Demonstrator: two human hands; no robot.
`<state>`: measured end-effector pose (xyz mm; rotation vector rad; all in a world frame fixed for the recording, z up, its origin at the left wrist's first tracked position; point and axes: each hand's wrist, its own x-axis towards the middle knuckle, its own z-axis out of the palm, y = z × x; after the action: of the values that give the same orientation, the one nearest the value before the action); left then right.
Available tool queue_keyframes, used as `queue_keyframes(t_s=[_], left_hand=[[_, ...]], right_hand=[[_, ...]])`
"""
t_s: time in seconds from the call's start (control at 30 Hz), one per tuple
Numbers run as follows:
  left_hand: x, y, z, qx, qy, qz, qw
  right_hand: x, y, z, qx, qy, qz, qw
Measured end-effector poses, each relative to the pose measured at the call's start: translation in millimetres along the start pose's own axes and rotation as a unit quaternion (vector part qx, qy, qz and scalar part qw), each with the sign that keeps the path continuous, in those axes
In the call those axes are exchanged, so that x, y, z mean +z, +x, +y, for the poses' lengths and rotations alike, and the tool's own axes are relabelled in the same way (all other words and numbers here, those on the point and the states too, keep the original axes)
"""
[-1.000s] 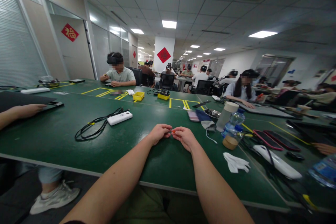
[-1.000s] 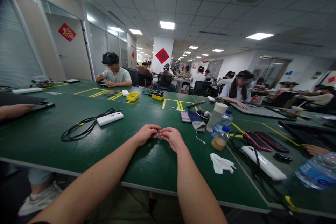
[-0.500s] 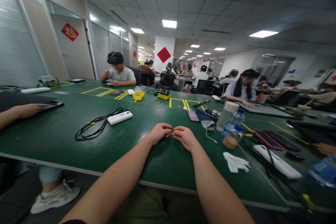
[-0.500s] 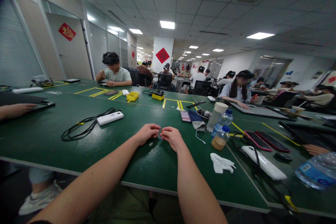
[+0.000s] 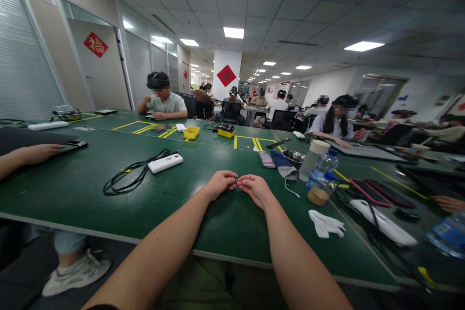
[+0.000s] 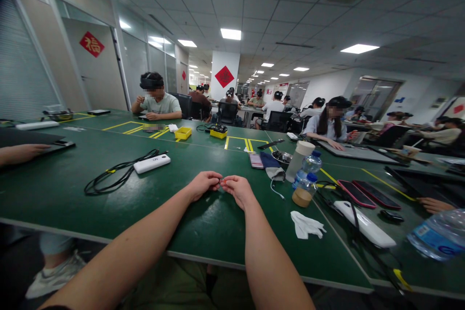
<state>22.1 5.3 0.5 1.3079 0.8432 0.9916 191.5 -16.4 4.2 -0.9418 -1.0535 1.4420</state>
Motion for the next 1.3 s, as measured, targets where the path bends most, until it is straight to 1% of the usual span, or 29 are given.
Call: queue_keyframes(t_s=[0.13, 0.33, 0.47, 0.63, 0.87, 1.1, 1.3], left_hand=[[1.3, -1.9, 2.9, -0.007, -0.011, 0.013, 1.0], [3.3, -1.8, 0.2, 0.014, 0.014, 0.023, 1.0], [3.4, -1.9, 2.9, -0.005, -0.004, 0.017, 1.0], [2.8, -3.5, 7.6, -0.03, -0.014, 0.023, 0.999], [2.7, -4.4, 6.5, -0.02, -0.017, 0.021, 0.999], [4.2, -4.2, 4.3, 0.004, 0.019, 0.023, 1.0], [2.4, -2.5, 5.1, -0.03, -0.001, 0.025, 0.999]], right_hand=[[0.8, -0.4, -1.8, 0.009, 0.018, -0.001, 1.0], [1.8, -0.7, -0.1, 0.008, -0.004, 0.0, 1.0], [1.0, -0.5, 0.8, 0.005, -0.007, -0.001, 1.0], [1.0, -1.3, -2.3, 0.014, 0.02, -0.001, 1.0], [0.4, 0.2, -0.4, 0.013, -0.002, 0.0, 1.0], [0.4, -0.1, -0.3, 0.01, -0.013, -0.005, 1.0], [0.9, 0.0, 0.1, 0.007, -0.007, 0.0, 1.0]])
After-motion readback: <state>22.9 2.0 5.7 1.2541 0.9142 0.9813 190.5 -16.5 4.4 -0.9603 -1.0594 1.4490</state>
